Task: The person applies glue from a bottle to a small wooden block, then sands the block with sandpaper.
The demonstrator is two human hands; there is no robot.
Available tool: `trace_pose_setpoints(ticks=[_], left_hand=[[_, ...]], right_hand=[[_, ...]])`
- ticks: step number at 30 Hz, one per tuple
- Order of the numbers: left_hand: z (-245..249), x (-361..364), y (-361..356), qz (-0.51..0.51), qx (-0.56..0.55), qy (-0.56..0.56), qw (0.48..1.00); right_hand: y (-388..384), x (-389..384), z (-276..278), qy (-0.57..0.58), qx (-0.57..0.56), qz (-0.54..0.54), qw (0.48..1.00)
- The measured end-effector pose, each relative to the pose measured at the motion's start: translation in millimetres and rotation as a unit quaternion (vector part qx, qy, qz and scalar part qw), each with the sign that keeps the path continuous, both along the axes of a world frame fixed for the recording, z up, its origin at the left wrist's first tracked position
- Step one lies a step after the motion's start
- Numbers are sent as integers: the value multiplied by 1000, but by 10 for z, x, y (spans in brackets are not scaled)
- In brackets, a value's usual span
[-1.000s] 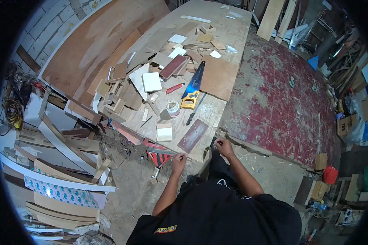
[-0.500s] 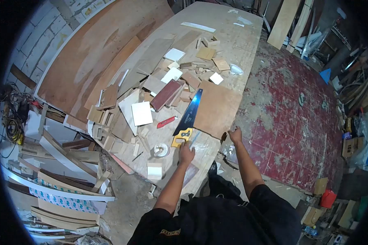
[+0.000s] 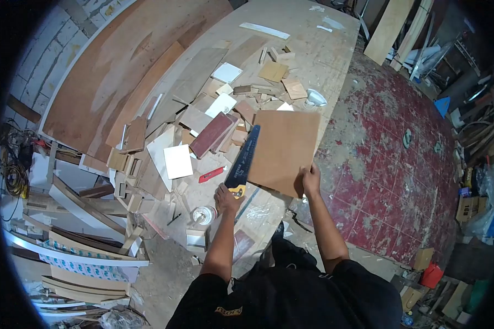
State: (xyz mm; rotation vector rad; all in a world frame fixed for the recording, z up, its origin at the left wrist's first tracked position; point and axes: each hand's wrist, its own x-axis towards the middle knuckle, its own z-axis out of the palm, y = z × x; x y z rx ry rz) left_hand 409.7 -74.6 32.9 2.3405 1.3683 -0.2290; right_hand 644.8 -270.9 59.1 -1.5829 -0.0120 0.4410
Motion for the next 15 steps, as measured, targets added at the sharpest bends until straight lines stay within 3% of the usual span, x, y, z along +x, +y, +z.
trace_pose_setpoints(ticks=[2, 3, 6, 8, 11, 15], left_hand=[[131, 30, -66, 79, 37, 24, 996], [147, 45, -63, 105, 23, 43, 993], [-19, -5, -55, 107, 61, 34, 992], [11, -9, -114, 102, 94, 24, 990], [15, -22, -197, 27, 158, 11, 987], [28, -74, -275, 48, 146, 25, 988]], right_hand=[[95, 141, 132, -113, -11, 35, 993], [128, 200, 238, -113, -12, 37, 993], [188, 330, 715, -183, 8, 36, 982], [133, 441, 1006, -212, 2, -32, 977], [-36, 675, 1114, -289, 69, -83, 951], [-416, 891, 1089, -269, 117, -142, 945]])
